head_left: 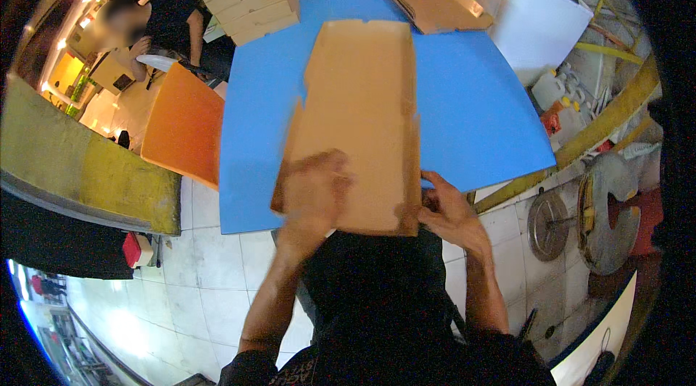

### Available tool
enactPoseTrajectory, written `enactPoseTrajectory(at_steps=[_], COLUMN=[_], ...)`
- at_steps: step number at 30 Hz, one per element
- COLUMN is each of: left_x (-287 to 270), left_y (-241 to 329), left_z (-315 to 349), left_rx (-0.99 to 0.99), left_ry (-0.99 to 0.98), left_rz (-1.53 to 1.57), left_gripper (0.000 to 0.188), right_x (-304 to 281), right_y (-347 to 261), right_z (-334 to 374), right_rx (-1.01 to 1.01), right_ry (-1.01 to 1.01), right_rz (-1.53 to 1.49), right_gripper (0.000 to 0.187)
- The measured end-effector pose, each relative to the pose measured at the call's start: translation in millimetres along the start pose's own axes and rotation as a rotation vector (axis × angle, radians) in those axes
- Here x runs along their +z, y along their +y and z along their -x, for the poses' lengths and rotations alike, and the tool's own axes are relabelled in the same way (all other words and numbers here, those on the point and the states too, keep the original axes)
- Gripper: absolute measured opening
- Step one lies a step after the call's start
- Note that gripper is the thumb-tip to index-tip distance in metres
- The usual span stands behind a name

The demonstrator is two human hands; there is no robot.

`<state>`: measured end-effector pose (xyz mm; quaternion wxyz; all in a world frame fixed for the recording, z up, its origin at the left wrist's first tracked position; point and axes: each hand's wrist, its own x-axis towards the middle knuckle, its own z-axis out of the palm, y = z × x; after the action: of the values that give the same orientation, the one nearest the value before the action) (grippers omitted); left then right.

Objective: The person assembles flat cardboard boxes by folding the sides and tucking the tabs into slots to form a rectangular container. They repeat this process for multiple boxes, stacking the finished ones on a blue table.

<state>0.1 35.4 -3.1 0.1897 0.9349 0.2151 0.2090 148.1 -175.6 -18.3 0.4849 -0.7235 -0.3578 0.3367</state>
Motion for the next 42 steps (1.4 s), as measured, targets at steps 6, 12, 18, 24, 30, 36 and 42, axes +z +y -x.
enactPoseTrajectory(at_steps=[6,12,18,24,30,36,42], left_x=[-5,27,23,20,3,-7,13], left_y=[-90,-93,-89,-86,-74,-85,-84], left_z=[-14,-3,-1,15,49,51,56], left_rx=[-0.372,-0.36,-0.292,-0.087,-0.652,-0.683,-0.596], left_ry=[-0.024,0.142,0.183,0.127,0.278,0.043,0.116], left_rz=[0.417,0.481,0.238,-0.013,0.551,0.931,1.015], left_gripper=[0.076,0.066,0.035,0.028,0.033,0.032,0.026], right_x=[-33,-24,-19,5,16,10,6], right_y=[20,23,3,16,5,-16,-13], right_z=[-33,-91,-104,-95,-64,-59,-67], right_rx=[-0.153,-0.298,-0.25,-0.303,-0.185,-0.002,-0.03], right_ry=[0.227,0.217,0.122,0.194,0.374,0.239,0.248], right_rz=[0.159,0.22,0.447,0.541,0.103,0.125,0.305], right_gripper=[0.057,0.066,0.066,0.06,0.044,0.054,0.055])
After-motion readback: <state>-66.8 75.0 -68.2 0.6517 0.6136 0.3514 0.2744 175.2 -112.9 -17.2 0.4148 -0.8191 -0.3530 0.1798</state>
